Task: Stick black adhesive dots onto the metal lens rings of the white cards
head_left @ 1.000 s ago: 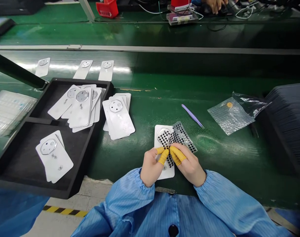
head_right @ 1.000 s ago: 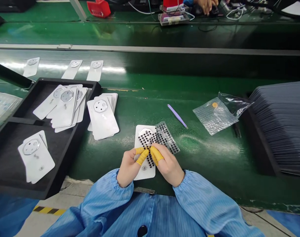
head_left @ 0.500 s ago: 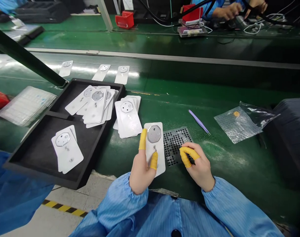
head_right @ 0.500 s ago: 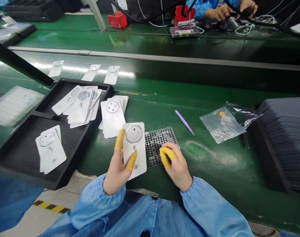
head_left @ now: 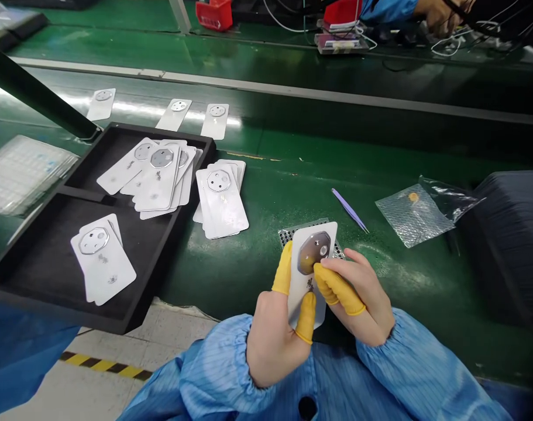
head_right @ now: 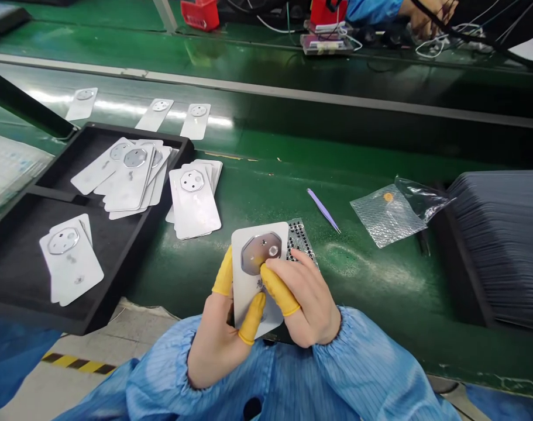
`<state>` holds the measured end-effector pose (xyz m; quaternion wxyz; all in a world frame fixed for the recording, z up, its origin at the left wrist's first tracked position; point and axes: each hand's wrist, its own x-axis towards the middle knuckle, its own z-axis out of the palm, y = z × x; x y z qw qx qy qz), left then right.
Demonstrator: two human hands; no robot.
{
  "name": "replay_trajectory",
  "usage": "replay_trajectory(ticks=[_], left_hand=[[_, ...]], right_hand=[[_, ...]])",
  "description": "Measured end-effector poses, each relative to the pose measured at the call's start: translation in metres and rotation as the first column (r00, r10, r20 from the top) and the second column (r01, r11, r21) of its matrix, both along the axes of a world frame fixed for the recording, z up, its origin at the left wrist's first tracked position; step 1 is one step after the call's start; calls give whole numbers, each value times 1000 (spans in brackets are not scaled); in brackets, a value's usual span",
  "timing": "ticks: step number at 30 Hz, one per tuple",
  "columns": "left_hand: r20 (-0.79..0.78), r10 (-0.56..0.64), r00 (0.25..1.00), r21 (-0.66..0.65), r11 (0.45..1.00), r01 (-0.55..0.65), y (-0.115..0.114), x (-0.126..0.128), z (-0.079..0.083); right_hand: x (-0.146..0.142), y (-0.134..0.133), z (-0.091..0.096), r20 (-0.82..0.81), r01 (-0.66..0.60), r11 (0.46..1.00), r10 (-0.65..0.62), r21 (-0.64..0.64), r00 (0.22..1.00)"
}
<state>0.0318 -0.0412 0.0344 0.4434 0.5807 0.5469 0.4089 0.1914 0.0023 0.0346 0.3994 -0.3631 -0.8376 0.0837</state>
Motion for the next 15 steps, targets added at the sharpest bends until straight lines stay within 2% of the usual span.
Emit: replay_trajectory(ticks=[5, 10, 15], left_hand=[[15, 9, 1000, -16, 1000, -8, 1, 1, -1], [103, 27, 994, -24, 999, -25, 2, 3, -1], [162, 15, 987, -16, 1000, -13, 6, 6, 3]], right_hand=[[4, 1, -4, 21, -8, 998, 10, -64, 1000], [6, 1, -10, 176, -48, 996, 33, 78, 984], [4, -1, -17, 94, -11, 996, 3, 85, 996]])
